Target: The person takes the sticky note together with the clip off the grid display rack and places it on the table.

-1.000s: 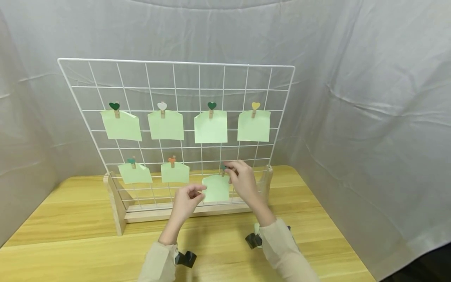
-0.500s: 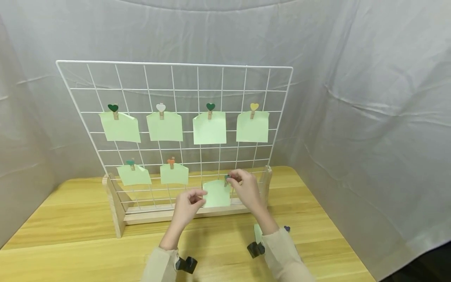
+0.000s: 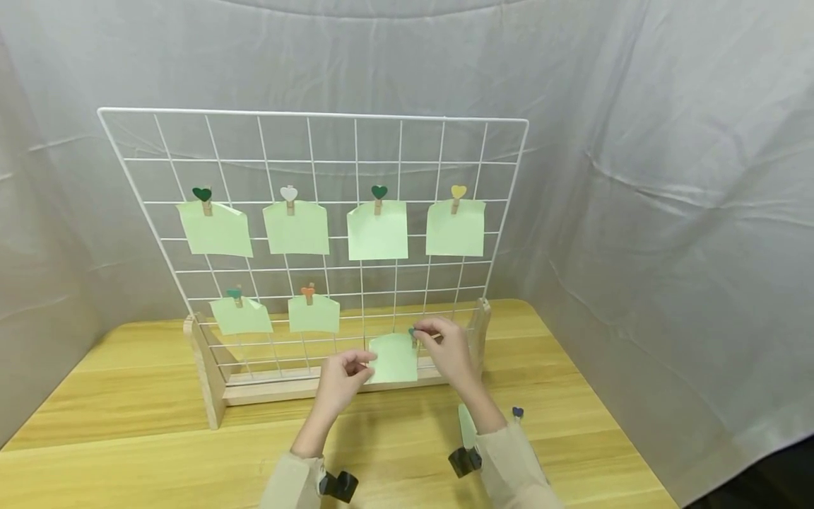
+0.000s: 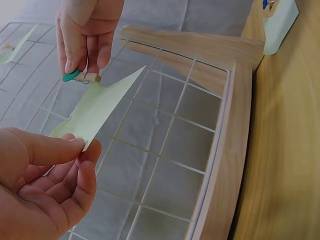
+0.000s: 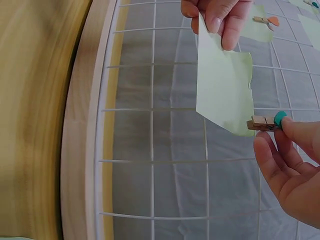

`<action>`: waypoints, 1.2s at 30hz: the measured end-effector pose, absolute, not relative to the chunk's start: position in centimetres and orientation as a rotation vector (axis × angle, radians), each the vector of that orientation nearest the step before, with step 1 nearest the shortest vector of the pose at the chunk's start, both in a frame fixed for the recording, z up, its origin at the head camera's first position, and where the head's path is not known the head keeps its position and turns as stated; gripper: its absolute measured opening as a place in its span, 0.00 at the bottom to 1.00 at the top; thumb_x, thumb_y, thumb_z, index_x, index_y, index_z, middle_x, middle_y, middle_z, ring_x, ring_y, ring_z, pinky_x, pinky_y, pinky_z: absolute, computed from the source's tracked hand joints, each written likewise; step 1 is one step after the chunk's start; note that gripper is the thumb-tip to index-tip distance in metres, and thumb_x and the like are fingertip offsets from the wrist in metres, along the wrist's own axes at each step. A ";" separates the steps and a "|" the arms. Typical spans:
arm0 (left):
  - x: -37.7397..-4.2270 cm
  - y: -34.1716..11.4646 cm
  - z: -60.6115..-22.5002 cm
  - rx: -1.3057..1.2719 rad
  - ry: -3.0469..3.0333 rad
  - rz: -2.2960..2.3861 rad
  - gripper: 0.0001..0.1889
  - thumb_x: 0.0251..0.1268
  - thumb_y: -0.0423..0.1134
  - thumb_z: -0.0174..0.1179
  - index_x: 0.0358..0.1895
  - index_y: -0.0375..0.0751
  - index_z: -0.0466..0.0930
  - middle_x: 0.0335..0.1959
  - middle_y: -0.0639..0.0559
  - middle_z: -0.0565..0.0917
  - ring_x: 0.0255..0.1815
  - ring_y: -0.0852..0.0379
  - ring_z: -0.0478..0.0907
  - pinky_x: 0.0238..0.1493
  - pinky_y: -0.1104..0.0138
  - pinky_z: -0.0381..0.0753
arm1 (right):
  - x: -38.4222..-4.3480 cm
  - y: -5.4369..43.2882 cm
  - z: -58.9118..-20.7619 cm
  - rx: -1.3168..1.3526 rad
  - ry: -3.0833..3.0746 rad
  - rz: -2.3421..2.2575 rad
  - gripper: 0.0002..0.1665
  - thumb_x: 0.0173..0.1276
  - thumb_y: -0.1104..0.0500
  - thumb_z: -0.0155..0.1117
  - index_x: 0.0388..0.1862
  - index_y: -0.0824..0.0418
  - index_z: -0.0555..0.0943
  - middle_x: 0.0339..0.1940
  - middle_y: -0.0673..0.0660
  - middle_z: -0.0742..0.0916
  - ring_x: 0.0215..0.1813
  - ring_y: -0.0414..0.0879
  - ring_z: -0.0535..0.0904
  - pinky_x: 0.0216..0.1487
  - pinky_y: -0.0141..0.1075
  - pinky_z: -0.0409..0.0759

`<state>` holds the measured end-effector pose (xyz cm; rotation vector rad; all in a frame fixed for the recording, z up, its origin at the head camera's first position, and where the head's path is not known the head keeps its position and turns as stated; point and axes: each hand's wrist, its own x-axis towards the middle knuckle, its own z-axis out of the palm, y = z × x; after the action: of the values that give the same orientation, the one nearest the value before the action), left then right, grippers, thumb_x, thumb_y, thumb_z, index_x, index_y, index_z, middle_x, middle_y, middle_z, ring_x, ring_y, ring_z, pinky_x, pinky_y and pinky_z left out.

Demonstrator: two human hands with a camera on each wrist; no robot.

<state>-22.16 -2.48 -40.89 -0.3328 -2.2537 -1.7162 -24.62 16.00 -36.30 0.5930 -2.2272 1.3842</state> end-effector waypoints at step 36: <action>-21.4 -2.1 -44.4 -0.318 -2.315 -1.760 0.07 0.48 0.19 0.57 0.32 0.29 0.80 0.22 0.50 0.76 0.22 0.60 0.67 0.22 0.73 0.70 | -23.4 18.3 -41.9 0.456 -2.332 1.404 0.03 0.54 0.72 0.63 0.27 0.69 0.77 0.26 0.60 0.81 0.25 0.44 0.76 0.26 0.30 0.74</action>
<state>-21.37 -2.11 -44.40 -0.3178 -2.3155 -1.7598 -23.44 18.25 -41.86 0.4557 -2.3320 1.4043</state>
